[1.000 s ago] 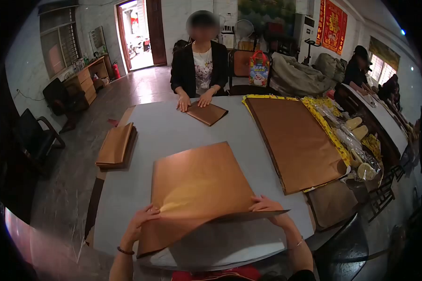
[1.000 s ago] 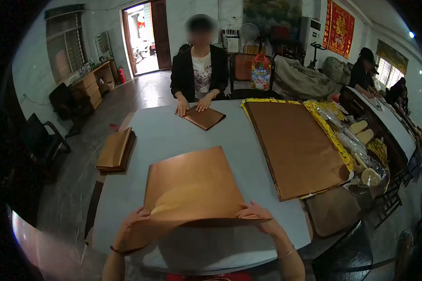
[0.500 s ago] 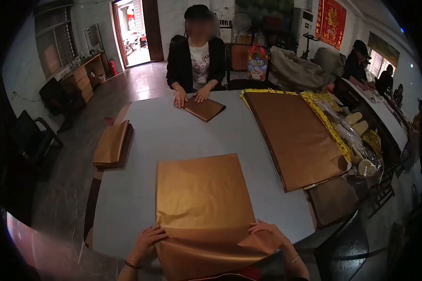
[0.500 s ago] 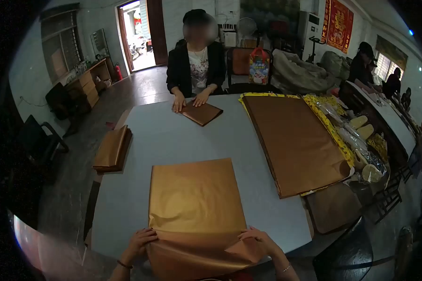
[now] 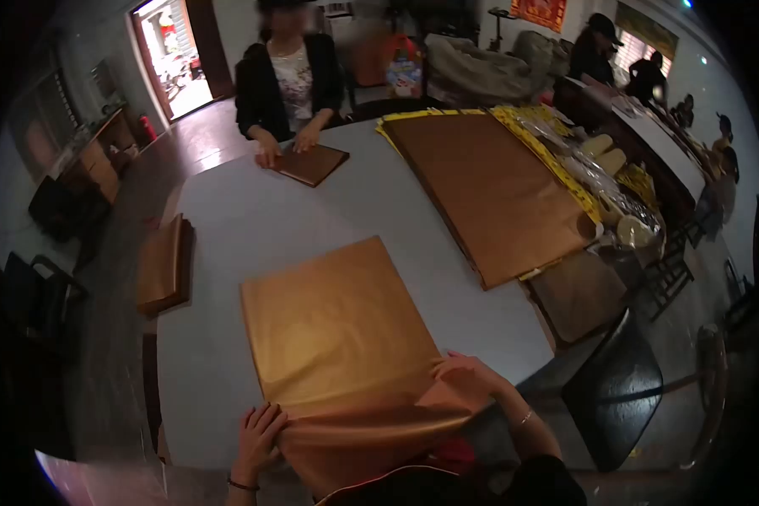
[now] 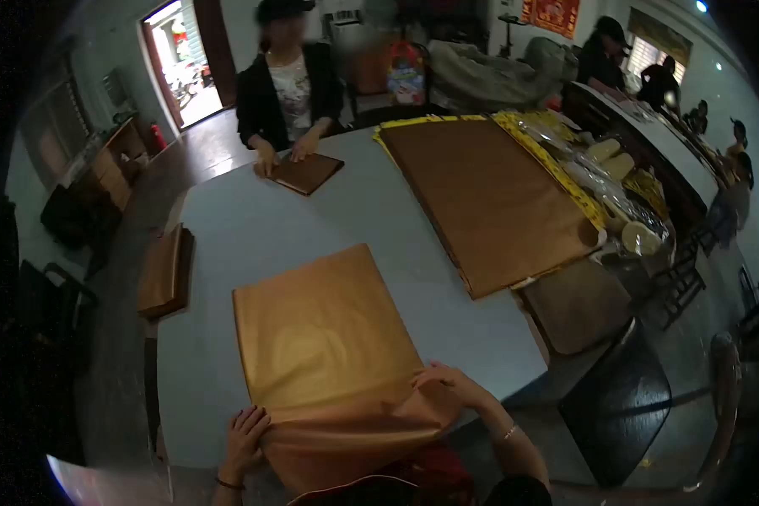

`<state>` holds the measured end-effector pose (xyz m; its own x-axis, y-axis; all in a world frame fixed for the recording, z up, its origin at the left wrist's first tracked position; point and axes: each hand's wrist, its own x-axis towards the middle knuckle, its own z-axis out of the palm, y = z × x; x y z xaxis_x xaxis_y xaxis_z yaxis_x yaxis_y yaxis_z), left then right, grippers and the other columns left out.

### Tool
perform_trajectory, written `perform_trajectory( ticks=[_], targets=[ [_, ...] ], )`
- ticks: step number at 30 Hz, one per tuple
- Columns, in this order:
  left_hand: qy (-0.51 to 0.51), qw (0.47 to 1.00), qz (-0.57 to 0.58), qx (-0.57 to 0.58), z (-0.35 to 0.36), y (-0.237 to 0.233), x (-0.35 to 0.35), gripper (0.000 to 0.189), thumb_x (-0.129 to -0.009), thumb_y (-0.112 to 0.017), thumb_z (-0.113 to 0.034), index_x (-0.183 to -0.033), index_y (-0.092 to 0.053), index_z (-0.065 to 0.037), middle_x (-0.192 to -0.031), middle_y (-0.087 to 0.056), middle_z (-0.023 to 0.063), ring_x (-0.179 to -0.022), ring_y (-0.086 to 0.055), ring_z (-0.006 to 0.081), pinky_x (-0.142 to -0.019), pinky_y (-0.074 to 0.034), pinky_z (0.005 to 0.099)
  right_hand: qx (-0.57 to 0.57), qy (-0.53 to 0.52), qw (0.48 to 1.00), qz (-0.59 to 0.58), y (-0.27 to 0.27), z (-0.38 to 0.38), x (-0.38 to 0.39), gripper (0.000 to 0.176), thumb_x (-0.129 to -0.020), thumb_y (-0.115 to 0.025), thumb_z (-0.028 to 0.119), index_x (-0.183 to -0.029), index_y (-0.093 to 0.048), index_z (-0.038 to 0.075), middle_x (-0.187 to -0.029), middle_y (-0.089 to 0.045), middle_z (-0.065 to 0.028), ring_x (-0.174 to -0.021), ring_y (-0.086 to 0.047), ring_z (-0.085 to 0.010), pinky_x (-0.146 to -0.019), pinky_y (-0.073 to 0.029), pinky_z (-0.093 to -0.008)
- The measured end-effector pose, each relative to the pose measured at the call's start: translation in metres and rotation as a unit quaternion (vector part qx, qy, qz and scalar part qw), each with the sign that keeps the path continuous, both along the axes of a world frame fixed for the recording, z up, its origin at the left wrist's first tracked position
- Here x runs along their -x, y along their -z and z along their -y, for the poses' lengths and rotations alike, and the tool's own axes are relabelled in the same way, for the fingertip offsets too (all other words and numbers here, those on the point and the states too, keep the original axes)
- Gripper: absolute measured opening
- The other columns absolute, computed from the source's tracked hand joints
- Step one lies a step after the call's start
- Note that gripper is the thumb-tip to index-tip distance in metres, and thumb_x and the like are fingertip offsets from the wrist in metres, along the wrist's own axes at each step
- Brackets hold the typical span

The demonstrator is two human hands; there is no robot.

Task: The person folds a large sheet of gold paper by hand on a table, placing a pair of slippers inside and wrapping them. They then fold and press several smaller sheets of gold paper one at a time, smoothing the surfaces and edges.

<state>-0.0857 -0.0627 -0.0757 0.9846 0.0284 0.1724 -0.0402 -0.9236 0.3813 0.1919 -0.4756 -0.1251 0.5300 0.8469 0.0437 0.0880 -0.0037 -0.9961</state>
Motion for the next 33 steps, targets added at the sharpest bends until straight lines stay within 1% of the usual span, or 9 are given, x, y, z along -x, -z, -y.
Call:
perform_trajectory(
  ticks=[5, 7, 11, 13, 16, 17, 19, 29, 33],
  targets=[
    [0.034, 0.999, -0.026, -0.026, 0.0, -0.003, 0.0, 0.046, -0.076, -0.056, -0.013, -0.121, -0.06, -0.011, -0.131, -0.054, 0.0117, -0.126, -0.045, 0.0305, -0.106, -0.028, 0.0497, -0.002, 0.033, 0.999, 0.025, -0.038, -0.006, 0.004, 0.024, -0.086, -0.05, 0.001, -0.104, -0.065, 0.008, -0.113, -0.065, -0.0049, -0.118, -0.053, -0.0231, -0.117, -0.012, -0.0446],
    [0.034, 0.998, -0.024, -0.038, 0.002, 0.001, 0.001, 0.046, -0.076, -0.055, -0.011, -0.121, -0.06, -0.011, -0.131, -0.054, 0.0118, -0.126, -0.045, 0.0308, -0.105, -0.028, 0.0495, 0.012, 0.008, 0.999, 0.049, -0.04, -0.003, 0.004, 0.02, -0.088, -0.057, 0.014, -0.104, -0.064, 0.005, -0.117, -0.063, -0.0084, -0.121, -0.051, -0.0248, -0.115, -0.018, -0.043],
    [0.046, 0.999, -0.019, -0.017, -0.002, -0.001, 0.003, 0.043, -0.078, -0.052, -0.009, -0.121, -0.059, -0.009, -0.131, -0.055, 0.0118, -0.126, -0.045, 0.031, -0.105, -0.028, 0.0495, 0.006, 0.013, 0.997, 0.071, -0.034, -0.002, 0.005, 0.02, -0.09, -0.055, 0.013, -0.106, -0.064, 0.004, -0.118, -0.063, -0.0088, -0.12, -0.052, -0.0252, -0.112, -0.026, -0.0403],
    [0.049, 0.999, -0.012, -0.006, 0.01, -0.014, 0.002, 0.041, -0.081, -0.051, -0.007, -0.121, -0.059, -0.008, -0.13, -0.055, 0.0119, -0.125, -0.046, 0.031, -0.104, -0.028, 0.0491, -0.021, 0.015, 0.999, -0.023, -0.035, -0.001, 0.007, 0.022, -0.09, -0.053, 0.01, -0.108, -0.063, 0.003, -0.118, -0.062, -0.0093, -0.119, -0.052, -0.0244, -0.108, -0.033, -0.0375],
    [0.014, 0.998, 0.04, 0.056, 0.026, -0.027, -0.002, 0.036, -0.082, -0.053, -0.015, -0.116, -0.062, -0.006, -0.124, -0.059, 0.0137, -0.121, -0.051, 0.031, -0.101, -0.035, 0.0473, -0.015, 0.046, 0.998, 0.034, -0.046, -0.003, 0.011, 0.024, -0.09, -0.048, -0.002, -0.108, -0.063, 0.004, -0.112, -0.063, -0.0057, -0.112, -0.055, -0.0194, -0.099, -0.041, -0.0342],
    [0.024, 0.997, 0.033, 0.07, 0.025, -0.027, -0.002, 0.036, -0.081, -0.053, -0.015, -0.115, -0.062, -0.006, -0.124, -0.06, 0.0136, -0.121, -0.051, 0.0311, -0.101, -0.035, 0.0472, -0.015, 0.049, 0.998, 0.033, -0.038, -0.001, 0.012, 0.024, -0.09, -0.048, -0.002, -0.108, -0.063, 0.004, -0.112, -0.063, -0.0057, -0.112, -0.055, -0.0194, -0.099, -0.041, -0.0342],
    [0.044, 0.994, 0.02, 0.098, 0.024, -0.025, -0.002, 0.036, -0.081, -0.053, -0.014, -0.114, -0.063, -0.006, -0.123, -0.06, 0.0136, -0.12, -0.052, 0.0312, -0.101, -0.035, 0.047, 0.049, 0.145, 0.979, -0.134, -0.024, 0.0, 0.015, 0.022, -0.091, -0.051, 0.001, -0.109, -0.063, 0.003, -0.113, -0.063, -0.005, -0.11, -0.055, -0.017, -0.098, -0.042, -0.033],
    [0.114, 0.964, -0.043, 0.237, 0.015, -0.011, 0.006, 0.036, -0.078, -0.05, -0.011, -0.11, -0.065, -0.007, -0.12, -0.062, 0.0136, -0.116, -0.055, 0.0321, -0.099, -0.038, 0.046, -0.001, 0.058, 0.995, -0.086, -0.042, 0.003, 0.014, 0.022, -0.09, -0.06, 0.015, -0.109, -0.063, 0.003, -0.117, -0.062, -0.007, -0.12, -0.051, -0.0215, -0.103, -0.038, -0.0373],
    [0.071, 0.951, -0.072, 0.293, 0.013, -0.008, 0.014, 0.036, -0.077, -0.049, -0.01, -0.108, -0.067, -0.007, -0.118, -0.063, 0.0136, -0.114, -0.056, 0.0324, -0.098, -0.039, 0.0457, -0.041, 0.043, 0.994, -0.092, -0.046, 0.007, 0.013, 0.031, -0.082, -0.069, 0.017, -0.106, -0.062, 0.0, -0.117, -0.062, -0.0105, -0.121, -0.051, -0.0224, -0.103, -0.038, -0.038]
  ],
)
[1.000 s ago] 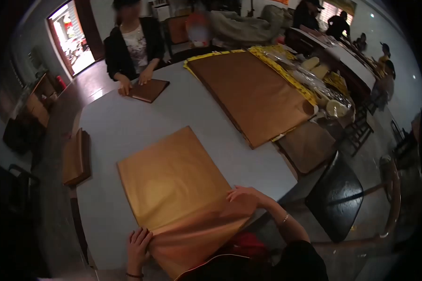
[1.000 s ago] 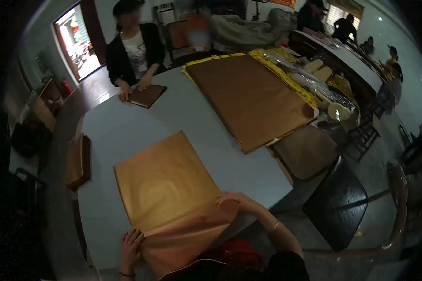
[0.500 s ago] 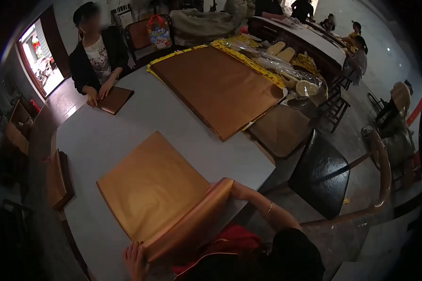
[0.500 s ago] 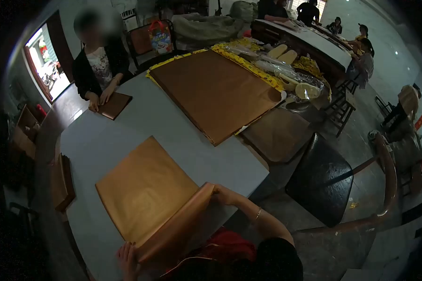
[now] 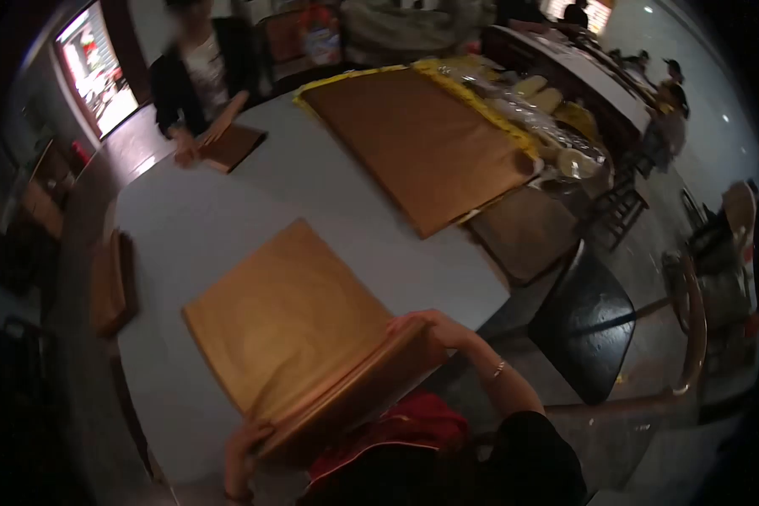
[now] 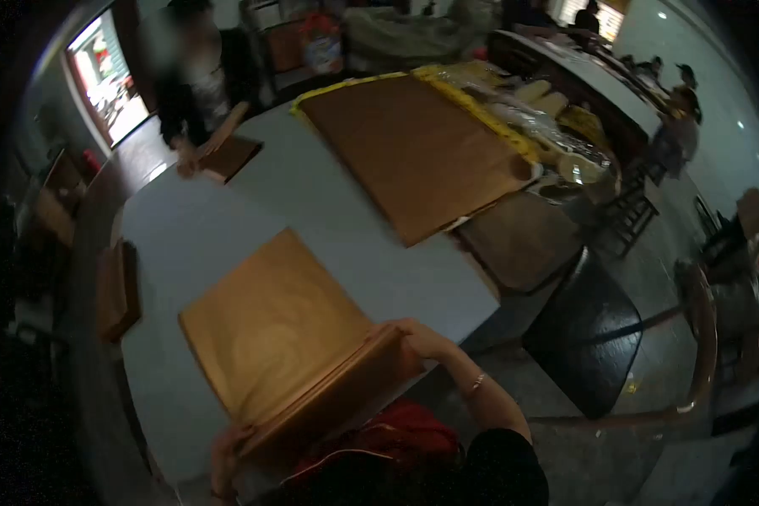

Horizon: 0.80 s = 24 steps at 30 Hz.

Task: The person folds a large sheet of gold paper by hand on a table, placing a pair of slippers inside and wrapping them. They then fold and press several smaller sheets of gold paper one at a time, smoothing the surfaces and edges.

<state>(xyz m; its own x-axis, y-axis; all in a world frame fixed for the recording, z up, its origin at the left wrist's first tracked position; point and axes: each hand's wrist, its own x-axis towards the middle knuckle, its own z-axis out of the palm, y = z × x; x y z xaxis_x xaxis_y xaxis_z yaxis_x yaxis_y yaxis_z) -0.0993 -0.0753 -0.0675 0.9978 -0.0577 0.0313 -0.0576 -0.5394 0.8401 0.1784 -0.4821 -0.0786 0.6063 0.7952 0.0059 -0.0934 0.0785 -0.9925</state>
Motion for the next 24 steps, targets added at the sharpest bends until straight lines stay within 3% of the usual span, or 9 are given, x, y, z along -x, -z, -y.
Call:
perform_trajectory(
  ticks=[4, 7, 10, 12, 16, 19, 20, 22, 24],
  targets=[
    [0.027, 0.996, -0.045, 0.078, 0.002, -0.023, -0.021, 0.031, -0.081, -0.05, -0.007, -0.106, -0.067, -0.004, -0.116, -0.064, 0.0141, -0.109, -0.06, 0.0303, -0.094, -0.044, 0.0373, 0.094, 0.017, 0.992, 0.082, -0.017, -0.002, 0.004, 0.023, -0.087, -0.059, 0.006, -0.108, -0.065, 0.0, -0.116, -0.064, -0.0119, -0.112, -0.056, -0.02, -0.104, -0.039, -0.0365],
    [-0.029, 0.983, -0.077, 0.162, -0.015, -0.006, -0.015, 0.034, -0.098, -0.048, -0.029, -0.116, -0.065, -0.005, -0.119, -0.063, 0.012, -0.112, -0.058, 0.0256, -0.095, -0.045, 0.0345, 0.142, 0.051, 0.98, 0.129, -0.03, -0.01, 0.01, 0.025, -0.091, -0.056, 0.016, -0.107, -0.062, -0.002, -0.111, -0.066, -0.0132, -0.111, -0.057, -0.0192, -0.105, -0.038, -0.0378],
    [-0.089, 0.941, -0.235, 0.227, -0.027, -0.002, -0.025, 0.041, -0.101, -0.043, -0.033, -0.125, -0.058, -0.004, -0.121, -0.061, 0.0092, -0.111, -0.057, 0.0213, -0.095, -0.045, 0.0338, 0.04, 0.027, 0.997, 0.054, 0.011, 0.008, -0.016, 0.028, -0.094, -0.051, 0.02, -0.109, -0.058, -0.003, -0.107, -0.066, -0.0138, -0.107, -0.059, -0.0186, -0.103, -0.04, -0.0395],
    [-0.227, 0.835, -0.266, 0.425, -0.023, -0.009, -0.045, 0.039, -0.101, -0.041, -0.031, -0.125, -0.056, -0.003, -0.114, -0.062, 0.0043, -0.098, -0.059, 0.0132, -0.087, -0.048, 0.0302, 0.11, 0.102, 0.979, -0.141, 0.014, 0.003, -0.03, 0.028, -0.095, -0.049, 0.023, -0.108, -0.056, -0.001, -0.097, -0.066, -0.0109, -0.095, -0.06, -0.017, -0.093, -0.047, -0.0409],
    [-0.237, 0.811, -0.32, 0.429, -0.027, -0.023, -0.068, 0.042, -0.1, -0.045, -0.032, -0.13, -0.05, -0.003, -0.116, -0.06, 0.0038, -0.099, -0.059, 0.0116, -0.078, -0.051, 0.0259, 0.169, 0.104, 0.979, -0.039, -0.02, -0.063, -0.038, 0.025, -0.094, -0.048, 0.023, -0.107, -0.056, 0.002, -0.09, -0.062, -0.0056, -0.088, -0.057, -0.0152, -0.079, -0.05, -0.0366],
    [-0.262, 0.787, -0.304, 0.469, -0.02, -0.014, -0.074, 0.039, -0.098, -0.05, -0.03, -0.126, -0.051, -0.002, -0.103, -0.063, 0.0046, -0.081, -0.06, 0.0089, -0.063, -0.049, 0.0228, 0.16, 0.193, 0.912, -0.324, -0.034, -0.083, -0.047, 0.02, -0.092, -0.052, 0.022, -0.1, -0.057, 0.005, -0.091, -0.059, -0.0028, -0.086, -0.056, -0.0135, -0.073, -0.048, -0.0294],
    [-0.257, 0.785, -0.308, 0.472, -0.02, -0.015, -0.075, 0.039, -0.098, -0.05, -0.03, -0.126, -0.051, -0.002, -0.103, -0.063, 0.0046, -0.081, -0.06, 0.0089, -0.063, -0.049, 0.0228, 0.167, 0.149, 0.921, -0.32, 0.0, -0.072, -0.062, 0.017, -0.091, -0.053, 0.02, -0.099, -0.057, 0.006, -0.091, -0.059, -0.0023, -0.086, -0.055, -0.0131, -0.073, -0.048, -0.0285],
    [-0.243, 0.86, -0.302, 0.332, -0.022, -0.016, -0.07, 0.04, -0.098, -0.05, -0.021, -0.133, -0.041, -0.003, -0.125, -0.049, 0.0114, -0.109, -0.057, 0.0162, -0.093, -0.05, 0.0301, 0.18, 0.106, 0.923, -0.324, 0.005, -0.07, -0.061, 0.015, -0.09, -0.053, 0.018, -0.098, -0.057, 0.006, -0.092, -0.059, -0.0018, -0.086, -0.055, -0.0128, -0.074, -0.047, -0.0276],
    [-0.243, 0.863, -0.234, 0.377, -0.022, -0.007, -0.066, 0.028, -0.097, -0.052, -0.019, -0.12, -0.047, -0.003, -0.1, -0.058, 0.0083, -0.088, -0.061, 0.0125, -0.075, -0.052, 0.0253, 0.164, 0.049, 0.927, -0.335, 0.0, -0.071, -0.06, 0.012, -0.09, -0.053, 0.017, -0.095, -0.058, 0.007, -0.09, -0.059, -0.001, -0.082, -0.054, -0.0126, -0.076, -0.047, -0.0279]
  ],
)
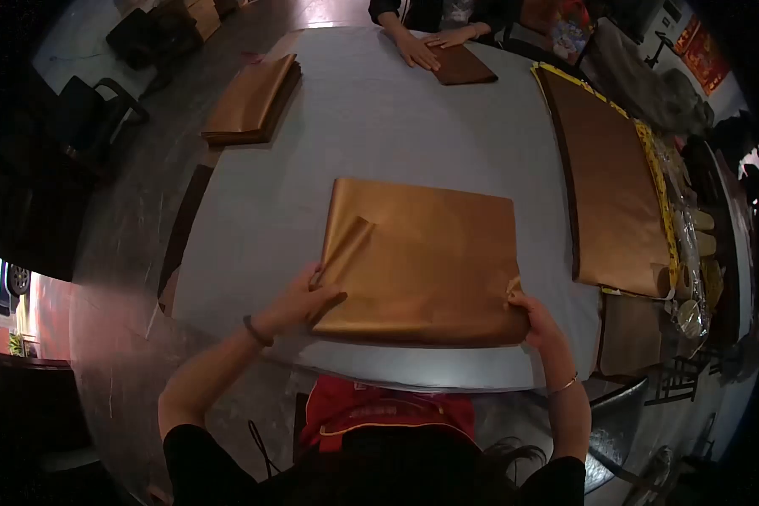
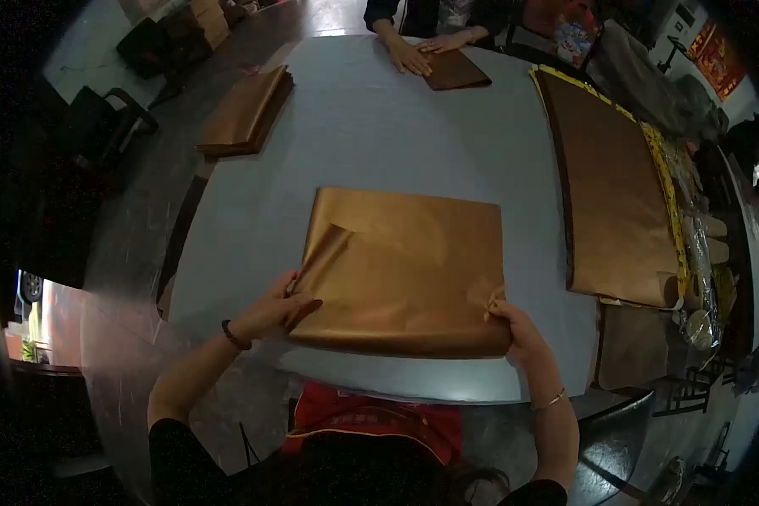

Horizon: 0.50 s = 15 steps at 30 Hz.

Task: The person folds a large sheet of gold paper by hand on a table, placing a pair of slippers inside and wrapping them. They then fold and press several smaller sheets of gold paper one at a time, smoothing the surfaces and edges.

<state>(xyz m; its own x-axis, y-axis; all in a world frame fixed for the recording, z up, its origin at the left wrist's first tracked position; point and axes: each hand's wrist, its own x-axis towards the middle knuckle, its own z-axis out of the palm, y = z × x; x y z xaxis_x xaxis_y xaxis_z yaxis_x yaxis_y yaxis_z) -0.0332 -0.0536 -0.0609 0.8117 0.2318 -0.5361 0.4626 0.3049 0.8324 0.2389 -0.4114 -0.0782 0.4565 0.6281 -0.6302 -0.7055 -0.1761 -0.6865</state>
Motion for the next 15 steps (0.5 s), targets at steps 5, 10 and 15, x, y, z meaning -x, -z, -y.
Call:
perform_trajectory(
  ticks=[5, 10, 15],
  targets=[
    [0.035, 0.998, -0.004, -0.043, -0.002, -0.015, -0.007, 0.014, -0.097, -0.05, -0.018, -0.098, -0.054, -0.004, -0.067, -0.051, -0.0019, -0.057, -0.046, 0.0063, -0.051, -0.039, 0.0214, -0.021, 0.005, 1.0, 0.005, -0.014, -0.001, 0.008, 0.026, -0.094, -0.05, 0.02, -0.114, -0.055, 0.004, -0.108, -0.059, -0.0041, -0.096, -0.057, -0.0136, -0.087, -0.047, -0.0289],
    [-0.037, 0.995, -0.013, -0.096, 0.011, 0.003, -0.003, 0.021, -0.098, -0.049, -0.018, -0.108, -0.057, -0.001, -0.083, -0.058, -0.0011, -0.071, -0.053, 0.0055, -0.062, -0.045, 0.0216, -0.125, 0.041, 0.991, 0.015, -0.006, 0.013, 0.023, 0.042, -0.098, -0.046, 0.026, -0.133, -0.043, 0.002, -0.127, -0.053, -0.0086, -0.115, -0.053, -0.0161, -0.096, -0.046, -0.0318],
    [-0.095, 0.99, 0.05, -0.093, 0.005, 0.011, -0.001, 0.028, -0.098, -0.048, -0.017, -0.119, -0.054, 0.0, -0.112, -0.06, 0.0042, -0.1, -0.056, 0.0107, -0.087, -0.046, 0.0276, -0.064, 0.005, 0.996, 0.065, -0.015, 0.022, 0.041, 0.047, -0.095, -0.053, 0.016, -0.137, -0.035, 0.004, -0.127, -0.053, -0.011, -0.116, -0.053, -0.0168, -0.095, -0.047, -0.0337]
  ],
)
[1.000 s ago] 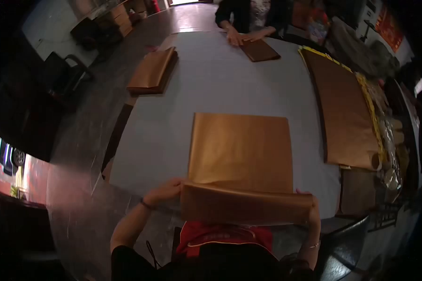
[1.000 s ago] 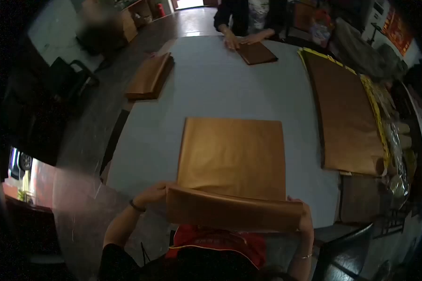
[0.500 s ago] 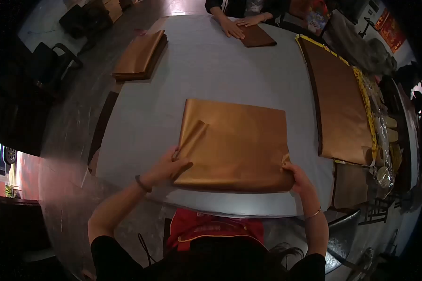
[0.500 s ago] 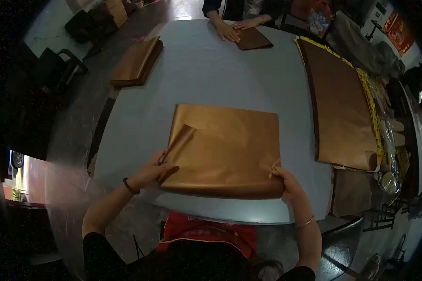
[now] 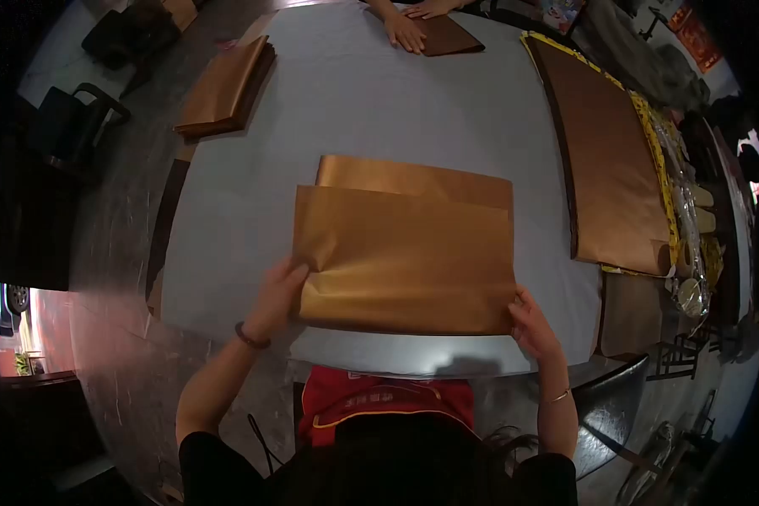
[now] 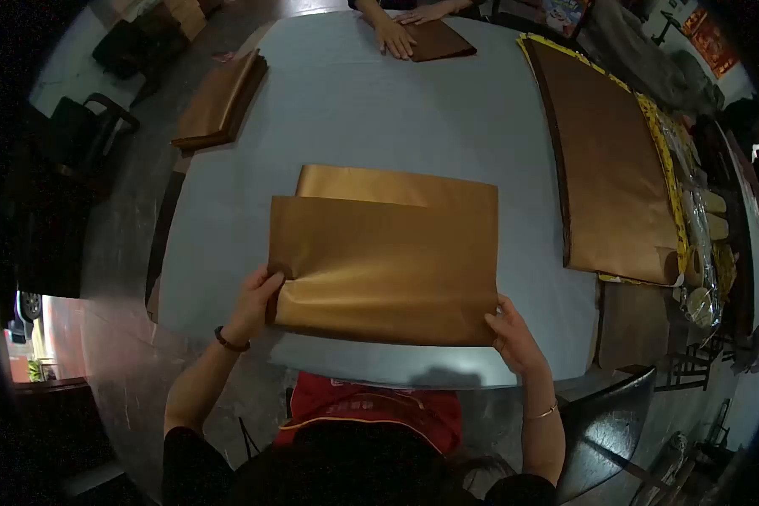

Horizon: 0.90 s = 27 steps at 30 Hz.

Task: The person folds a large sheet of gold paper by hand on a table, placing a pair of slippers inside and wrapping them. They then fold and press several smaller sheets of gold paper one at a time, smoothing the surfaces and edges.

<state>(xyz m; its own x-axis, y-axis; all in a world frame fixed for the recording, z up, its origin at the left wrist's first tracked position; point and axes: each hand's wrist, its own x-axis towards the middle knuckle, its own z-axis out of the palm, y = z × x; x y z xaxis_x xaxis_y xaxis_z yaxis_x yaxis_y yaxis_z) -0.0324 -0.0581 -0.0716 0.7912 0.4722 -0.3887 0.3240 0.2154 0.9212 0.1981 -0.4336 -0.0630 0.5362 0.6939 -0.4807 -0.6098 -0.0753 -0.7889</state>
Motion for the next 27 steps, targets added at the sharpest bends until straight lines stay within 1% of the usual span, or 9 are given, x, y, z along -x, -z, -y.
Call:
perform_trajectory(
  ticks=[3, 5, 7, 11, 14, 16, 20, 22, 27],
  targets=[
    [-0.003, 0.999, 0.043, 0.022, 0.001, -0.01, -0.013, 0.031, -0.098, -0.049, -0.018, -0.122, -0.053, 0.0, -0.113, -0.06, 0.0034, -0.101, -0.056, 0.011, -0.088, -0.046, 0.0271, 0.142, -0.034, 0.988, 0.057, 0.009, 0.006, 0.0, 0.046, -0.093, -0.057, 0.011, -0.134, -0.036, 0.004, -0.122, -0.056, -0.0121, -0.11, -0.056, -0.018, -0.091, -0.049, -0.0323],
    [0.001, 0.997, 0.06, -0.052, -0.02, 0.013, -0.023, 0.033, -0.098, -0.05, -0.018, -0.126, -0.051, 0.0, -0.116, -0.058, 0.0039, -0.105, -0.056, 0.0119, -0.089, -0.046, 0.0271, 0.098, 0.026, 0.992, 0.072, 0.0, -0.009, 0.004, 0.04, -0.092, -0.057, 0.011, -0.127, -0.04, 0.004, -0.111, -0.06, -0.0124, -0.101, -0.059, -0.0178, -0.084, -0.05, -0.0306],
    [0.028, 0.994, 0.04, 0.098, -0.018, -0.002, -0.023, 0.038, -0.097, -0.051, -0.016, -0.132, -0.046, -0.001, -0.121, -0.056, 0.005, -0.109, -0.054, 0.0128, -0.091, -0.046, 0.0279, 0.075, 0.05, 0.994, 0.061, 0.01, -0.005, 0.012, 0.035, -0.092, -0.056, 0.009, -0.123, -0.041, 0.003, -0.104, -0.061, -0.0122, -0.095, -0.06, -0.0173, -0.081, -0.05, -0.0313],
    [-0.018, 0.994, 0.04, 0.098, -0.007, -0.014, -0.014, 0.052, -0.097, -0.051, -0.015, -0.144, -0.031, -0.005, -0.123, -0.055, 0.0066, -0.109, -0.054, 0.013, -0.091, -0.046, 0.0286, 0.069, 0.07, 0.993, 0.069, 0.018, -0.007, 0.014, 0.033, -0.092, -0.053, 0.005, -0.123, -0.041, 0.001, -0.106, -0.062, -0.013, -0.097, -0.06, -0.0177, -0.084, -0.05, -0.0304],
    [0.032, 0.997, 0.063, 0.018, -0.003, -0.014, 0.005, 0.064, -0.097, -0.051, -0.013, -0.15, -0.014, -0.009, -0.121, -0.055, 0.0069, -0.103, -0.055, 0.0123, -0.087, -0.046, 0.0272, 0.059, 0.078, 0.994, 0.058, 0.008, -0.011, 0.018, 0.034, -0.093, -0.052, 0.004, -0.124, -0.041, 0.0, -0.107, -0.062, -0.0136, -0.099, -0.06, -0.0181, -0.086, -0.049, -0.0301],
    [0.092, 0.979, 0.036, -0.178, -0.006, -0.005, 0.019, 0.07, -0.093, -0.051, -0.008, -0.149, -0.009, -0.007, -0.134, -0.047, 0.0096, -0.112, -0.052, 0.0189, -0.095, -0.044, 0.034, 0.054, 0.069, 0.995, 0.056, 0.007, -0.009, 0.017, 0.034, -0.093, -0.051, 0.004, -0.125, -0.041, 0.0, -0.108, -0.062, -0.0139, -0.1, -0.06, -0.0184, -0.088, -0.049, -0.0307],
    [0.103, 0.988, 0.014, -0.111, 0.002, -0.007, 0.026, 0.068, -0.093, -0.049, -0.007, -0.15, -0.01, -0.007, -0.14, -0.042, 0.0115, -0.115, -0.052, 0.0206, -0.093, -0.044, 0.0363, 0.036, 0.076, 0.994, 0.064, 0.002, -0.01, 0.02, 0.035, -0.093, -0.051, 0.004, -0.126, -0.04, 0.001, -0.113, -0.059, -0.0135, -0.106, -0.056, -0.0186, -0.093, -0.046, -0.0335],
    [0.108, 0.967, 0.015, -0.232, 0.002, 0.007, 0.027, 0.067, -0.096, -0.044, -0.001, -0.151, -0.008, -0.011, -0.095, -0.06, 0.0059, -0.082, -0.053, 0.0107, -0.079, -0.044, 0.0249, 0.04, 0.115, 0.989, 0.078, 0.003, -0.009, 0.024, 0.035, -0.093, -0.051, 0.004, -0.126, -0.041, 0.001, -0.117, -0.057, -0.0116, -0.11, -0.054, -0.0176, -0.095, -0.044, -0.0327],
    [0.107, 0.967, -0.034, -0.229, 0.007, -0.007, 0.026, 0.069, -0.095, -0.046, -0.001, -0.151, -0.008, -0.011, -0.087, -0.06, 0.0042, -0.078, -0.053, 0.0105, -0.077, -0.044, 0.0241, 0.006, 0.133, 0.986, 0.104, 0.021, 0.0, 0.03, 0.036, -0.093, -0.051, 0.003, -0.128, -0.043, 0.001, -0.114, -0.056, -0.007, -0.107, -0.053, -0.0151, -0.096, -0.041, -0.0303]
  ],
)
